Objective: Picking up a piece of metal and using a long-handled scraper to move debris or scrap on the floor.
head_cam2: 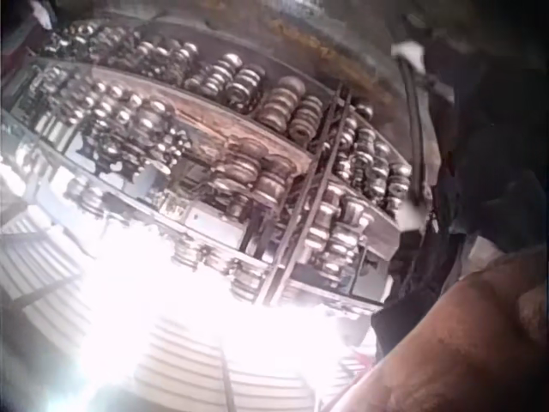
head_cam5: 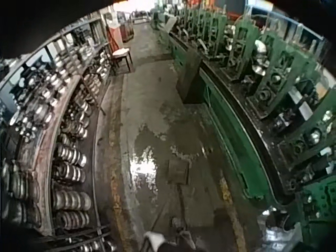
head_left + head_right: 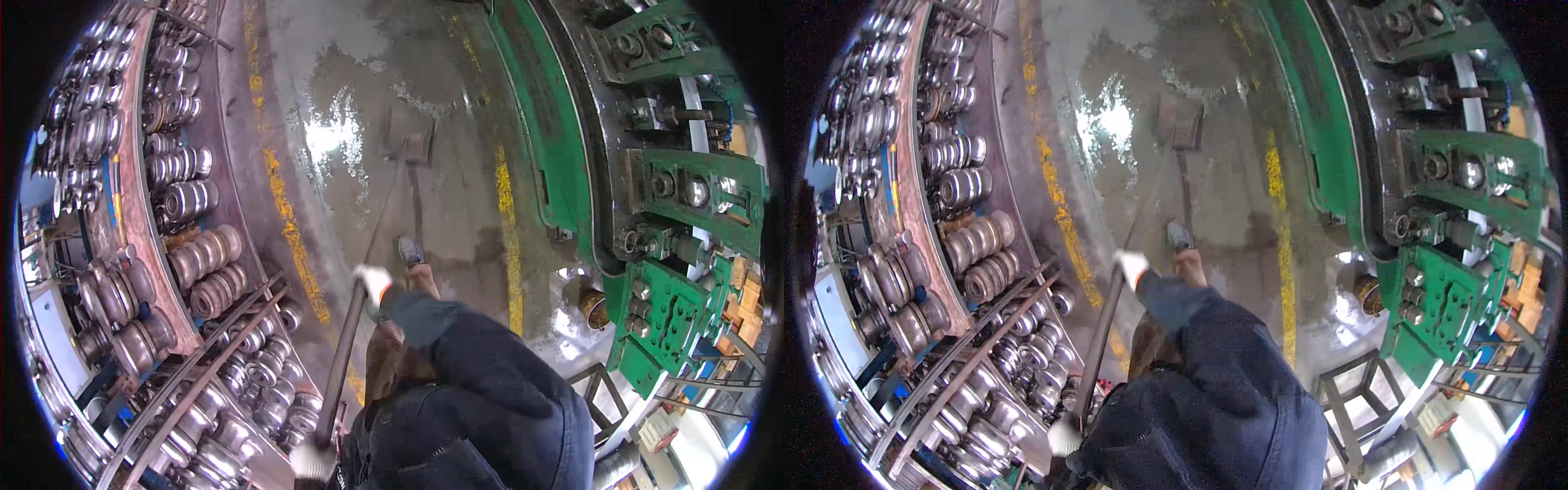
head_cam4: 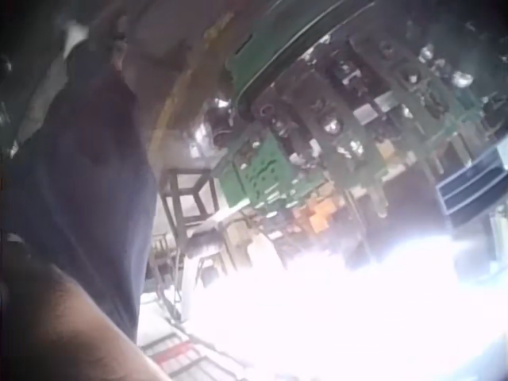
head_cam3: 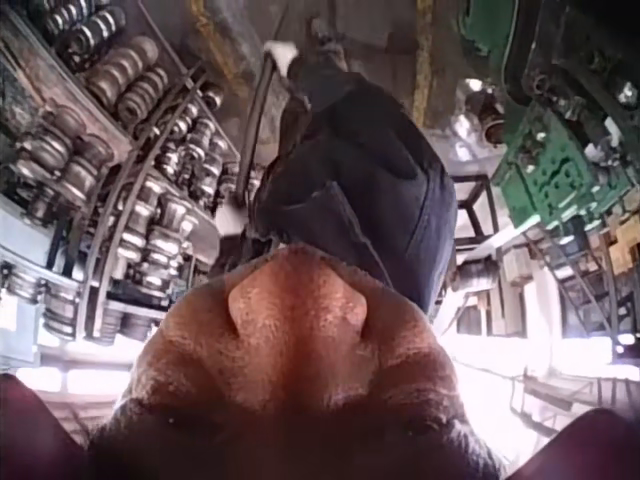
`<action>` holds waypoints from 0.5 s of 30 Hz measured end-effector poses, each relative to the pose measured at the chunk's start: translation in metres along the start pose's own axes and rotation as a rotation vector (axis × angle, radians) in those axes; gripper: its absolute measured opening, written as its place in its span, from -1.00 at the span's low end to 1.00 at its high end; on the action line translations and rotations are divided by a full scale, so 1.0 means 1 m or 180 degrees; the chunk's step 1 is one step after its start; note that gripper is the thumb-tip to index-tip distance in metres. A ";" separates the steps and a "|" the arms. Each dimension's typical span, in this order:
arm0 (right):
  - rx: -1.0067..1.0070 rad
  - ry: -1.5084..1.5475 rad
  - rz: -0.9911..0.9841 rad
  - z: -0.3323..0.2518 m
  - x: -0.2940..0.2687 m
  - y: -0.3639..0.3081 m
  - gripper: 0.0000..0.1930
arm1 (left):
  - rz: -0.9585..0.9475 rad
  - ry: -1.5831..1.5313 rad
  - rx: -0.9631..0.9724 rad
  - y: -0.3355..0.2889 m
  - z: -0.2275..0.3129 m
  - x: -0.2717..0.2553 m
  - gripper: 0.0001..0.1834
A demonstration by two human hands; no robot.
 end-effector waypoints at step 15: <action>-0.0375 0.1918 0.1115 -0.221 -0.155 0.103 -0.80 | 0.1149 -0.1225 0.0824 -0.028 0.145 -0.119 -0.57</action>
Point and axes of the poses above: each hand's wrist, its own y-axis towards the middle knuckle, its own x-axis out of the palm, z = x × y, the point moved 10 cm from there along y, towards the middle knuckle, and after that the axes turned 14 degrees about -x, right-handed, at the moved point
